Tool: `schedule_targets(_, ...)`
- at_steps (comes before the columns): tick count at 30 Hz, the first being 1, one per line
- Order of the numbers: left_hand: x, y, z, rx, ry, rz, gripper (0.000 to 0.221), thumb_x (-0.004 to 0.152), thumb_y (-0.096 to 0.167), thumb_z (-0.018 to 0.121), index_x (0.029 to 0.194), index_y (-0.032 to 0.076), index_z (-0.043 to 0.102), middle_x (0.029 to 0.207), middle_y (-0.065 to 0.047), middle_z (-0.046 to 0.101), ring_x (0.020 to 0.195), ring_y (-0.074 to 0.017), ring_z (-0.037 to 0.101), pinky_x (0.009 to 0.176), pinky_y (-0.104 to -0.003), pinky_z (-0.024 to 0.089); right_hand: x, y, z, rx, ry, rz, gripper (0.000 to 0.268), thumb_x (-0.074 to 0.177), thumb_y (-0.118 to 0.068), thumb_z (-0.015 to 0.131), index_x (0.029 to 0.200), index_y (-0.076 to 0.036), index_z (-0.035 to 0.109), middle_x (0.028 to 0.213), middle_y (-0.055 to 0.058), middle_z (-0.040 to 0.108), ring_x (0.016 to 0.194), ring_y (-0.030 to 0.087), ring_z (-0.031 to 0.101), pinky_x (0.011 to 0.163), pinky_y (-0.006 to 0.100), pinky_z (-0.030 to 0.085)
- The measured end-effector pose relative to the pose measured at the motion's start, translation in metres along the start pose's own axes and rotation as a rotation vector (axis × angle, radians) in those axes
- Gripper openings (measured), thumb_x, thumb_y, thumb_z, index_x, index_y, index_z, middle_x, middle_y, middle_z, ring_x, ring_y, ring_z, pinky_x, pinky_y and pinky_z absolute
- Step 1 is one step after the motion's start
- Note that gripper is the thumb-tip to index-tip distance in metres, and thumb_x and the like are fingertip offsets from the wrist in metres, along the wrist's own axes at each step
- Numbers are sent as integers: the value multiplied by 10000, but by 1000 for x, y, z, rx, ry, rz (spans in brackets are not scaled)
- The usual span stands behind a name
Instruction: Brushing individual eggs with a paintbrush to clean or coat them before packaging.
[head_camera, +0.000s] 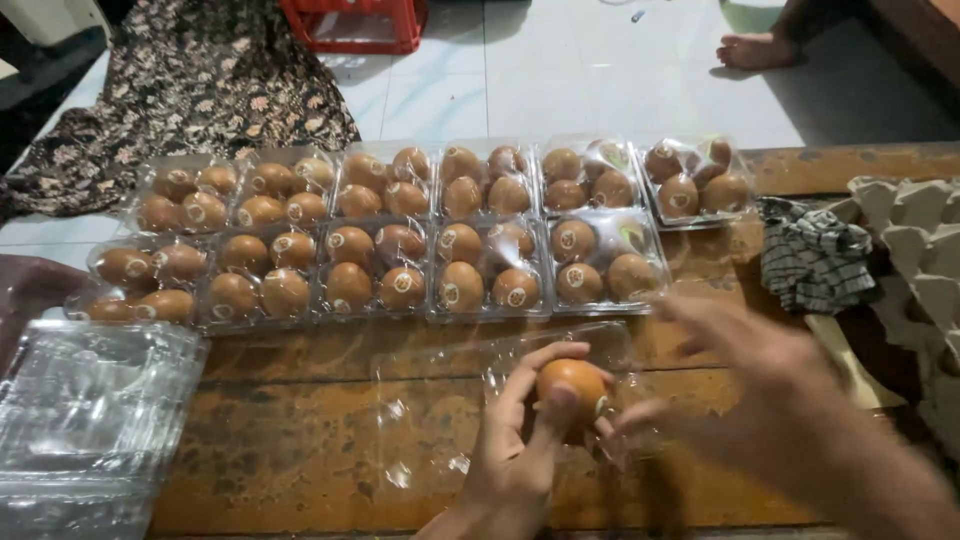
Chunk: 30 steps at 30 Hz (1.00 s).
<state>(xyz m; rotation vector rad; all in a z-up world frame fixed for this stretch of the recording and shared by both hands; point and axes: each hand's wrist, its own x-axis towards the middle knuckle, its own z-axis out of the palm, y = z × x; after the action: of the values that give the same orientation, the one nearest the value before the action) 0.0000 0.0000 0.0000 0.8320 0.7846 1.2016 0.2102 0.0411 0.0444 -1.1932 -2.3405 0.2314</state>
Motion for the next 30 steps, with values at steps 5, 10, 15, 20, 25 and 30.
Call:
schedule_targets(5, -1, 8, 0, 51, 51, -116, 633, 894, 543, 464, 1235, 26, 597, 951, -164, 677, 660, -208, 644, 671, -304, 599, -28, 92, -16, -636, -281, 669, 590, 669, -669, 674, 1086, -254, 719, 932, -36, 804, 765, 122, 794, 730, 251, 604)
schedule_targets(10, -6, 5, 6, -18, 94, -137, 669, 870, 552, 469, 1254, 12, 560, 918, -160, 647, 636, -200, 607, 656, -313, 587, -44, 157, -6, -933, -679, 992, 616, 876, -796, 531, 1069, -246, 729, 955, -26, 843, 921, 191, 786, 706, 299, 612)
schedule_targets(15, -11, -4, -2, -367, -92, -124, 459, 961, 271, 467, 1338, 18, 399, 1042, -225, 570, 731, -232, 532, 673, -358, 537, -45, 155, -12, -786, -607, 1074, 747, 691, -813, 775, 1099, -190, 710, 1035, 122, 851, 994, 316, 790, 778, 394, 624)
schedule_targets(20, -1, -21, -10, -550, -128, -172, 389, 1061, 354, 415, 1258, 20, 443, 1049, -264, 606, 603, -194, 463, 620, -360, 477, -78, 207, 3, -918, -639, 887, 596, 738, -599, 762, 1214, -258, 651, 1146, 13, 825, 1038, 264, 792, 850, 352, 620)
schedule_targets(25, 0, -16, -14, -517, -170, -204, 505, 1075, 480, 365, 1232, 17, 489, 1015, -206, 660, 591, -147, 491, 619, -296, 454, -67, 174, 4, -996, -839, 912, 657, 705, -665, 799, 1308, -465, 631, 1151, -250, 812, 1026, -7, 790, 811, 163, 597)
schedule_targets(30, 2, -13, -11, -578, -66, -237, 517, 1065, 479, 389, 1273, 10, 453, 956, -179, 600, 548, -144, 428, 560, -314, 472, -48, 106, -22, -405, -586, 739, 253, 795, -439, 795, 1027, -338, 802, 879, -160, 790, 778, 18, 796, 714, 206, 707)
